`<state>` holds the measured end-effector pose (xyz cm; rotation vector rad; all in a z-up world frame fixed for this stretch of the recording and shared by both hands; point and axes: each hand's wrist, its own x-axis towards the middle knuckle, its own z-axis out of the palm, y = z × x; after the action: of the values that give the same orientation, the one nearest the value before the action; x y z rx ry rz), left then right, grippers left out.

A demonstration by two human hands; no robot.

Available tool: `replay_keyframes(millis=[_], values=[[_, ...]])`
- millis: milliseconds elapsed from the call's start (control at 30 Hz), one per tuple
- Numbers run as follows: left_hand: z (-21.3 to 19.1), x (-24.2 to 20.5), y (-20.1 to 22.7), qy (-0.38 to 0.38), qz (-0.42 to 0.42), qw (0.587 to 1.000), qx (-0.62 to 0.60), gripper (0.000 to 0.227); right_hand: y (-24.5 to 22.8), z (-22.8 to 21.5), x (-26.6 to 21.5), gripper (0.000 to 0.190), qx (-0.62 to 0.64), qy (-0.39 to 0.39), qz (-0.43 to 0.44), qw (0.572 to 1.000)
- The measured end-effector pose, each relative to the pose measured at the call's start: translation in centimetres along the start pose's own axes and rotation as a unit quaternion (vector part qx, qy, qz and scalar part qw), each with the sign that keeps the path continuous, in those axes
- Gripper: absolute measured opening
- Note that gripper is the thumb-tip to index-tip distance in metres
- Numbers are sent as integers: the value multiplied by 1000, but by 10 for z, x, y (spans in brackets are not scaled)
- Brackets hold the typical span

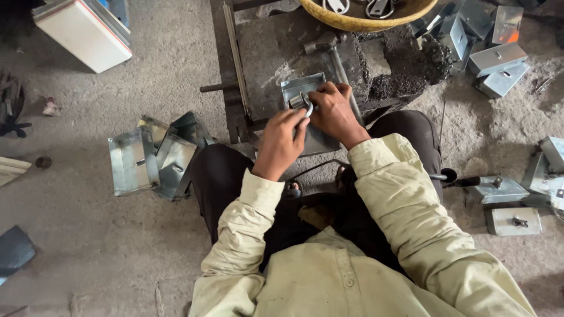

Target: The person sits on the floor and welds metal handles onto small rectangular metal boxes using a handheld welding tool. They pick up a box, position a handle, weld it in place, and then use a hammer to tap the handle, repeating this process for multiple units.

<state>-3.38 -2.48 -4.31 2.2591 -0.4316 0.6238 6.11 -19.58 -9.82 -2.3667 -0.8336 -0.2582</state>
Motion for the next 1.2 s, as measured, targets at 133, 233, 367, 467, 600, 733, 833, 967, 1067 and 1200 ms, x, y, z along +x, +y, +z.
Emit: replay_keyframes(millis=[133, 233, 367, 467, 600, 733, 833, 967, 1067, 1200], values=[[18, -17, 11, -133, -79, 986, 53, 27, 7, 1, -2, 30, -32, -29, -55, 998], [24, -35, 29, -104, -28, 987, 120, 36, 14, -22, -4, 34, 34, 21, -130, 991], [35, -36, 35, -190, -51, 970, 139, 60, 19, -71, -9, 14, -38, 60, 7, 997], [40, -39, 33, -154, -24, 973, 169, 54, 16, -90, -14, 31, -88, -32, 203, 975], [48, -41, 15, -165, -24, 961, 219, 38, 20, -81, -24, 40, -75, -73, 244, 964], [62, -48, 6, -132, -34, 971, 196, 31, 36, -61, -30, 38, 22, -97, 271, 957], [68, -48, 1, -132, -41, 971, 194, 26, 41, -48, -34, 35, 102, -135, 316, 933], [70, -42, -5, -128, -33, 971, 198, 30, 50, -57, -49, 29, 341, -75, 402, 847], [70, -44, -4, -136, -37, 970, 200, 32, 48, -65, -63, 30, 497, -31, 408, 766], [66, -42, 2, -145, -47, 968, 200, 25, -3, -71, -93, 31, 307, -12, 369, 877]])
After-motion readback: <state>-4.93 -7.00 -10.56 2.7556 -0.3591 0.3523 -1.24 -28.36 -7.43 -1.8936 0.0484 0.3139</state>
